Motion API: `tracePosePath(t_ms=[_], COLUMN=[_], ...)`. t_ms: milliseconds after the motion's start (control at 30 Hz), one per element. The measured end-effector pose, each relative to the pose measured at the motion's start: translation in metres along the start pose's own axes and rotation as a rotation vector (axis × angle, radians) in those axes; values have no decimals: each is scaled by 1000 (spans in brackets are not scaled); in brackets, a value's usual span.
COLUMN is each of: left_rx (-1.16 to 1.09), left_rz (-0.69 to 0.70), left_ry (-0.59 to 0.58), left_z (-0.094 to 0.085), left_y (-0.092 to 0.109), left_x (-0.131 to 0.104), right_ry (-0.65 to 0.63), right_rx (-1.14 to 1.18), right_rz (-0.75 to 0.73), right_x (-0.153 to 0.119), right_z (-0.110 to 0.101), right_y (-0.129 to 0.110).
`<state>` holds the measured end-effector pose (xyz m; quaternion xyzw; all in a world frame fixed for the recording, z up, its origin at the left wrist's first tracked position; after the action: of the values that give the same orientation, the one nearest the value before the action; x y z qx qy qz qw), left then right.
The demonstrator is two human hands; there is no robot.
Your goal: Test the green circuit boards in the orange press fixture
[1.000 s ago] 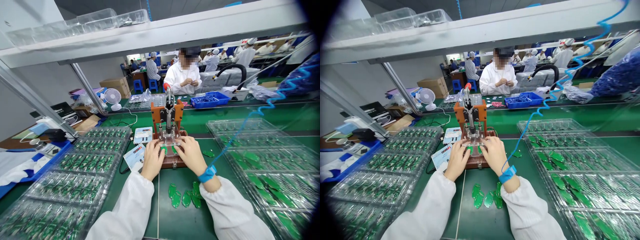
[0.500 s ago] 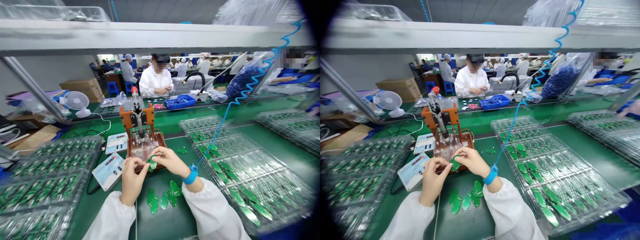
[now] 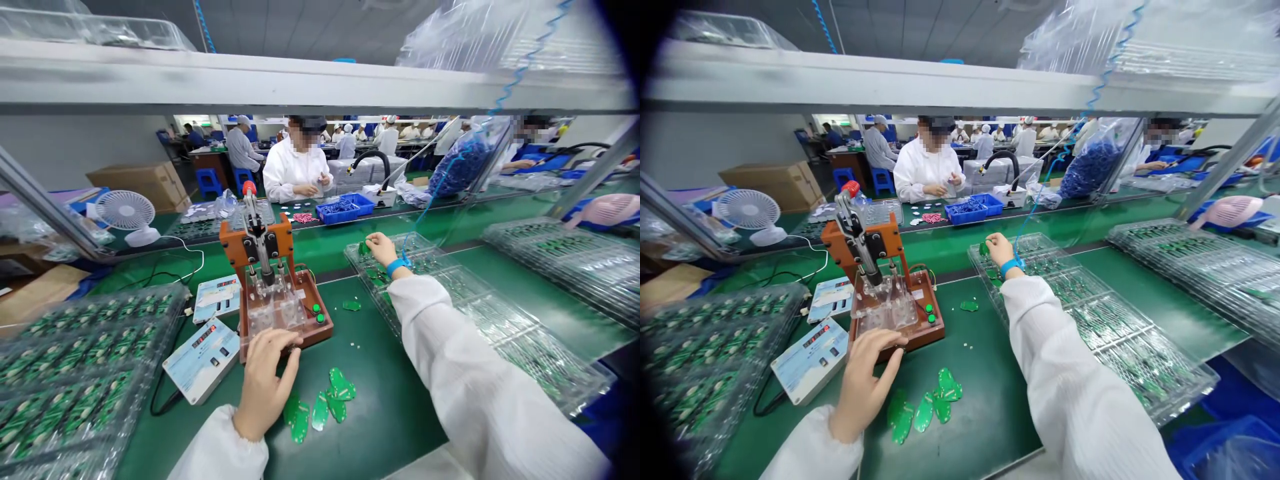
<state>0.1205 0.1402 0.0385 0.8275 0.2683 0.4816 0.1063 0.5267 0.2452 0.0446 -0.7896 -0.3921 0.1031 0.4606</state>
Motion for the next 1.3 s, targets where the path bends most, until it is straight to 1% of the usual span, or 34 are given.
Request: tracePosePath(t_ms=[67, 167, 267, 367, 500, 633, 733, 833, 900, 967, 1033, 1100, 1133, 1200, 1300], left_rx=[1, -12, -50, -82, -105, -124, -123, -115, -111, -109, -116, -136, -151, -192, -233], left_rz=[31, 45, 29, 29, 47, 61, 62, 73, 87, 103, 104, 72, 45, -9, -57], left_ry=[-20, -40, -64, -70, -74, -93, -93, -69, -64, -63, -63, -75, -101, -213, -445], left_z=[0, 0, 2, 1, 1, 4, 3, 1, -1, -3, -8, -13, -16, -17, -13], left_y=[4, 6, 5, 5, 7, 6, 4, 4, 5, 7, 7, 4, 3, -1, -4], left_x=[0, 0, 0, 1, 3, 1, 0, 1, 3, 4, 5, 1, -2, -13, -35], right_ry=[-35, -113, -188, -215, -165, -82, -25, 19, 26, 6, -43, -122, -178, -331, -664], right_rx=[-89, -200, -286, -341, -388, -413, -408, -385, -356, -311, -257, -209, -194, -189, -247], right_rz=[15, 17, -3, -47, -104, -150, -198, -263, -318, -384, -458, -528, -562, -649, -842], right_x=[9, 18, 28, 38, 47, 46, 41, 30, 16, -6, -37, -77, -99, -146, -216], right_z=[9, 23, 32, 37, 44, 46, 35, 18, 7, 0, -5, -7, -8, -6, 5], right_y=[14, 28, 36, 37, 36, 32, 21, -1, -20, -41, -58, -71, -74, -76, -68])
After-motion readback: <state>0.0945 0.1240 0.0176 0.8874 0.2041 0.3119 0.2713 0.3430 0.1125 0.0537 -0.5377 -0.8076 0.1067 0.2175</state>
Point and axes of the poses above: each hand's wrist, its own x-axis towards the middle knuckle, its own z-axis out of the palm, y = z × x, the point moved 6 cm from there along x, towards the middle knuckle, and after that the axes turned 4 degrees about y, right-handed, at the moved point
